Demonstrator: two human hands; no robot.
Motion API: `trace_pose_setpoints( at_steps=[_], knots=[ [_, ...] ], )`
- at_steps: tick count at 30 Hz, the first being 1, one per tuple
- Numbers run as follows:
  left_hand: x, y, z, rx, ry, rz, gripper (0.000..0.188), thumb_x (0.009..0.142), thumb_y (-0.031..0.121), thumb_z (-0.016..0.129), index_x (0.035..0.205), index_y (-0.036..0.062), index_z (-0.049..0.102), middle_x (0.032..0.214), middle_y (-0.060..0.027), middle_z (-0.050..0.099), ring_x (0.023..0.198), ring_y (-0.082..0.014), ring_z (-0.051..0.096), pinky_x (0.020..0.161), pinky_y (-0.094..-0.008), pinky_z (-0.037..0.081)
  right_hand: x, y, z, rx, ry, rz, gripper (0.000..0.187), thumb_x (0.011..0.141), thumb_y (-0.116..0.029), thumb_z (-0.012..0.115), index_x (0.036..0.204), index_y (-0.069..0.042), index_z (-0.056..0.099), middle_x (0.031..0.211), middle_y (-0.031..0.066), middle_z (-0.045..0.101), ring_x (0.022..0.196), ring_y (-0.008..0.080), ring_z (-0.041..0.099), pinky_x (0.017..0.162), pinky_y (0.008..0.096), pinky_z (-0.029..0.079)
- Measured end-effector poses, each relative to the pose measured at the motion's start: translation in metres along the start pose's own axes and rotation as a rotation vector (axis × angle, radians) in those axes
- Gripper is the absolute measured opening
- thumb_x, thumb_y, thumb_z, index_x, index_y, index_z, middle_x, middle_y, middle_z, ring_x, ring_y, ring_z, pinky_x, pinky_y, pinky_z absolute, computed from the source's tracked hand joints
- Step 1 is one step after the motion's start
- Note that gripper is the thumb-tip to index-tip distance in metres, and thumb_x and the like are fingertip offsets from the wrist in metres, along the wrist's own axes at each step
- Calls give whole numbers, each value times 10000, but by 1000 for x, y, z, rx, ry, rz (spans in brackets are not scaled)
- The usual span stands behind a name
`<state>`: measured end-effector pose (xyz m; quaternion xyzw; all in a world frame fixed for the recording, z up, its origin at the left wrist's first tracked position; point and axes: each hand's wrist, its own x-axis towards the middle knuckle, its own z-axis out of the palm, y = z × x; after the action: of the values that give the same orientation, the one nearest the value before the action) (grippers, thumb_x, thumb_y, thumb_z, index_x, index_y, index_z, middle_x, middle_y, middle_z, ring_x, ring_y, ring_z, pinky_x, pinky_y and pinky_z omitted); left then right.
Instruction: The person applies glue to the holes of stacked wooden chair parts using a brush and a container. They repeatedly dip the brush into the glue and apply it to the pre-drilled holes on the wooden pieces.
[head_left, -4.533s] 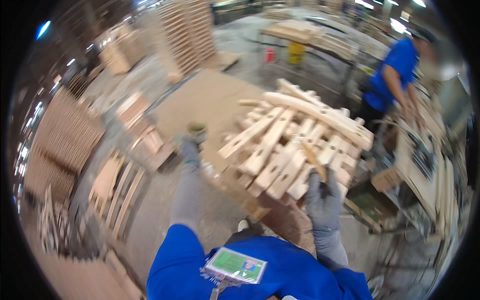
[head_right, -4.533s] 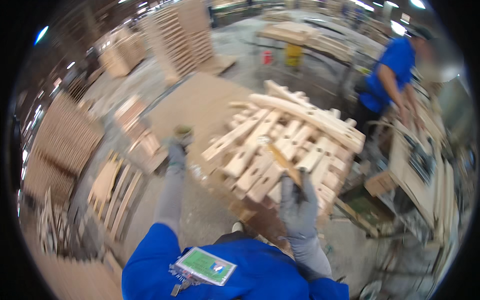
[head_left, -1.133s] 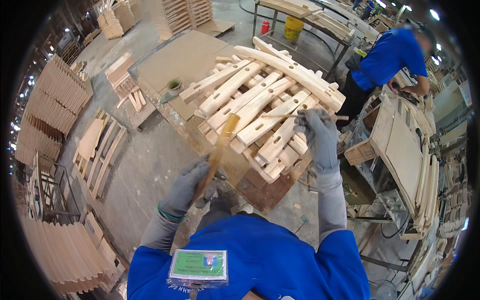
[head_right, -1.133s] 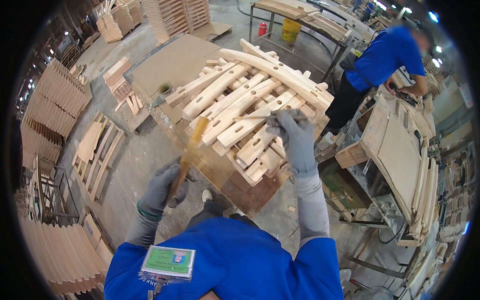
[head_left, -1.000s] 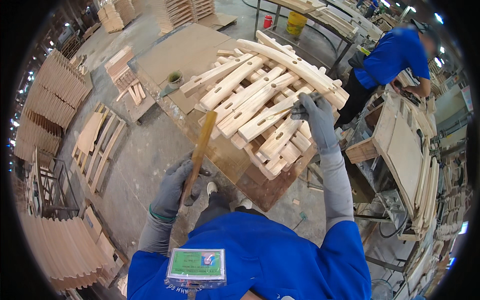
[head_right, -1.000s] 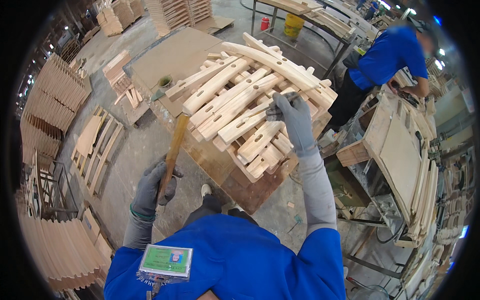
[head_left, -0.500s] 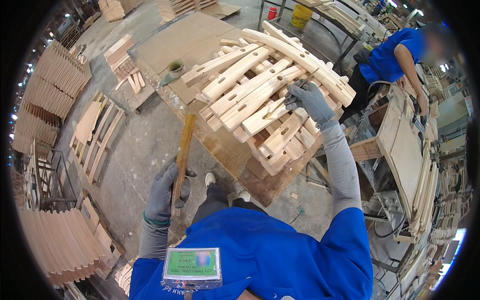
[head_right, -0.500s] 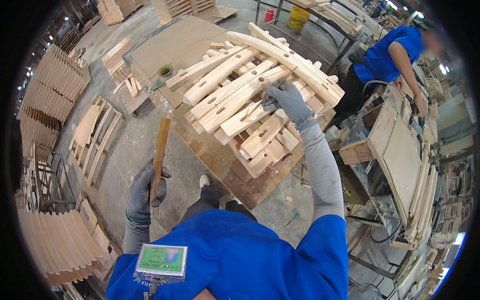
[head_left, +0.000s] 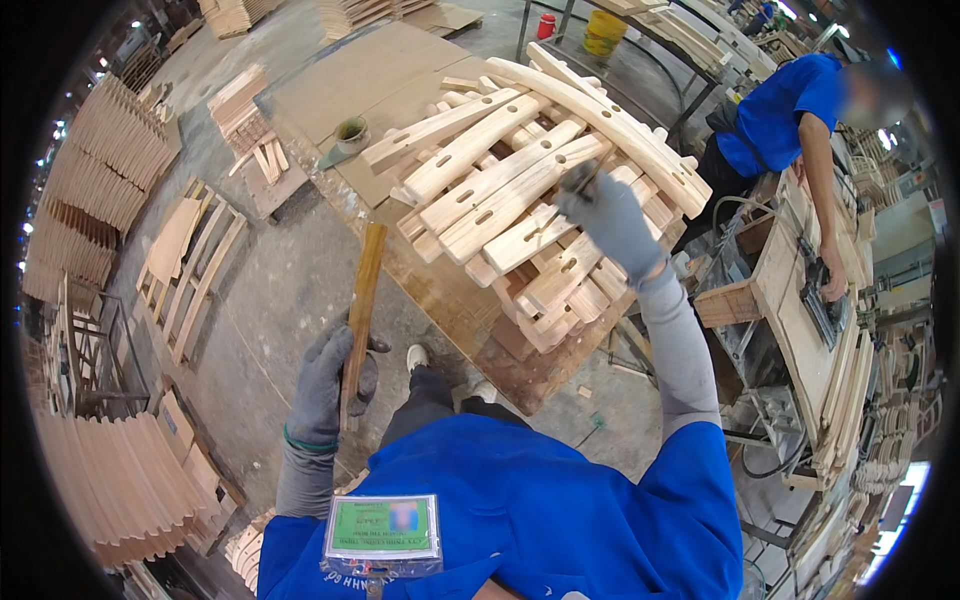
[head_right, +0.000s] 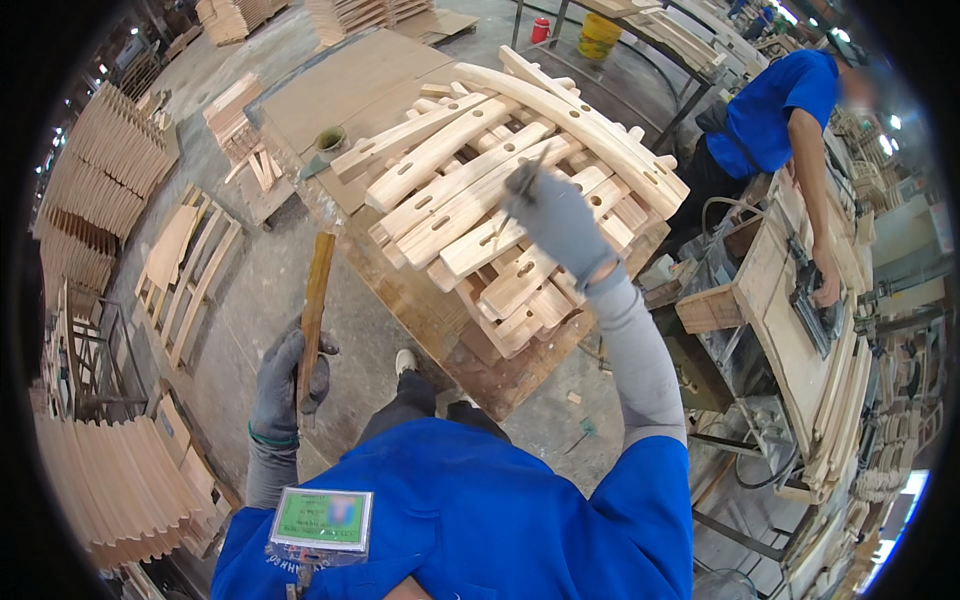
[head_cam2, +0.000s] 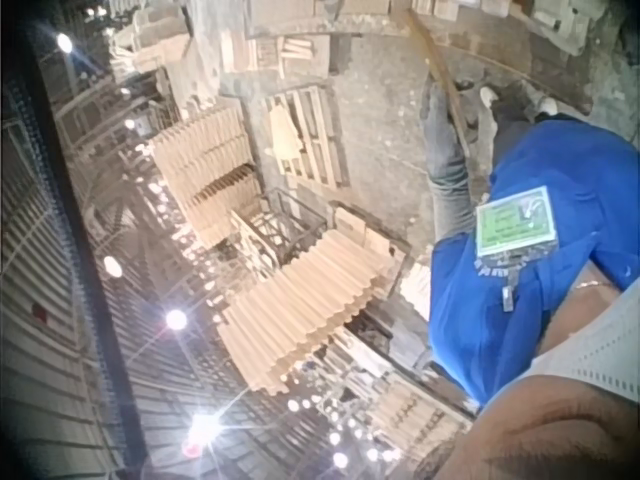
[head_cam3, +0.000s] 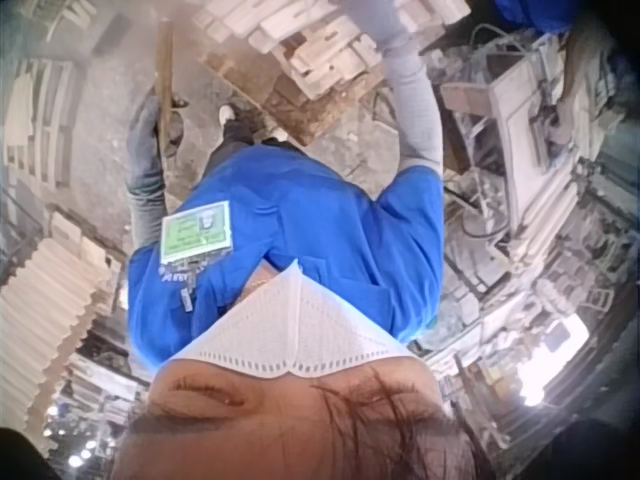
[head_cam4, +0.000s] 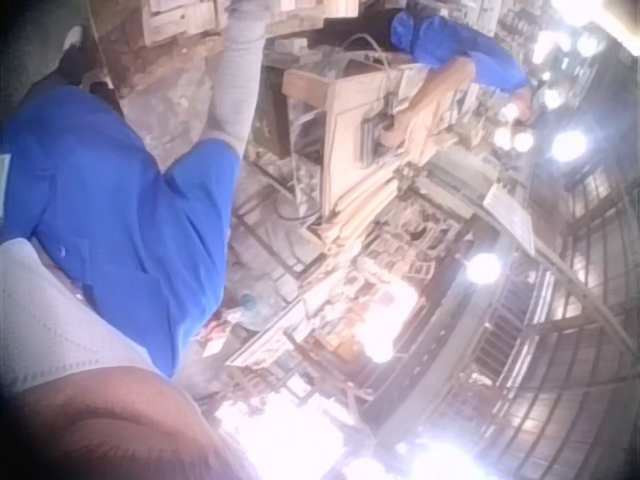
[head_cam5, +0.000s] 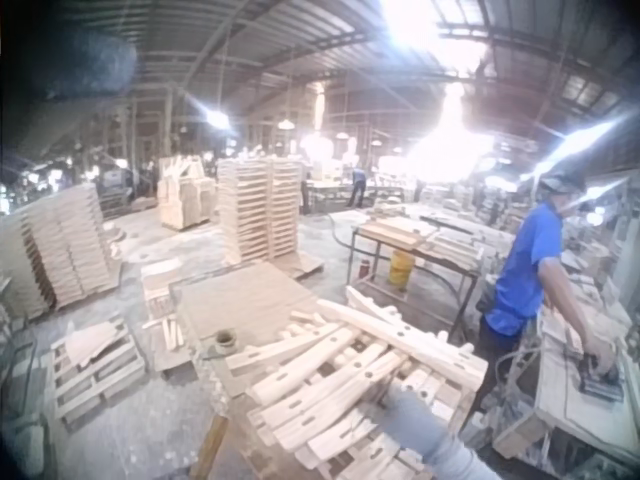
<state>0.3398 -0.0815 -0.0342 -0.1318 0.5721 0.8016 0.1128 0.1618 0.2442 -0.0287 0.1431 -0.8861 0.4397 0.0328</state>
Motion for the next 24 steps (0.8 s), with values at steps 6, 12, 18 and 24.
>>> trace_pose_setpoints(
  at_steps=[6,12,18,24],
  knots=[
    [-1,1,4,11,1,22,483,963,250,421,1327,-63,370,816,-144,588,453,-90,498,337,-216,391,-5,-20,1,-146,-53,-122,200,843,-242,631,885,-48,603,718,138,631,682,303,631,628,372,484],
    [-3,3,2,33,29,-5,496,963,239,414,1348,-67,350,849,-151,604,486,-91,533,373,-205,426,-2,-35,12,-160,-84,-34,256,810,-254,692,775,-30,574,654,92,622,574,201,606,538,308,472],
    [-3,3,1,-4,22,7,493,965,230,413,1354,-65,348,853,-160,606,499,-97,541,377,-205,428,22,23,11,423,44,299,328,774,-245,735,835,60,632,680,65,648,549,99,598,493,228,472],
    [-3,4,3,-22,34,1,479,971,220,398,1351,-68,347,845,-161,603,485,-94,524,363,-210,415,29,78,-13,587,-257,184,242,831,-88,663,915,130,602,846,156,634,717,190,671,646,255,588]
  ],
)
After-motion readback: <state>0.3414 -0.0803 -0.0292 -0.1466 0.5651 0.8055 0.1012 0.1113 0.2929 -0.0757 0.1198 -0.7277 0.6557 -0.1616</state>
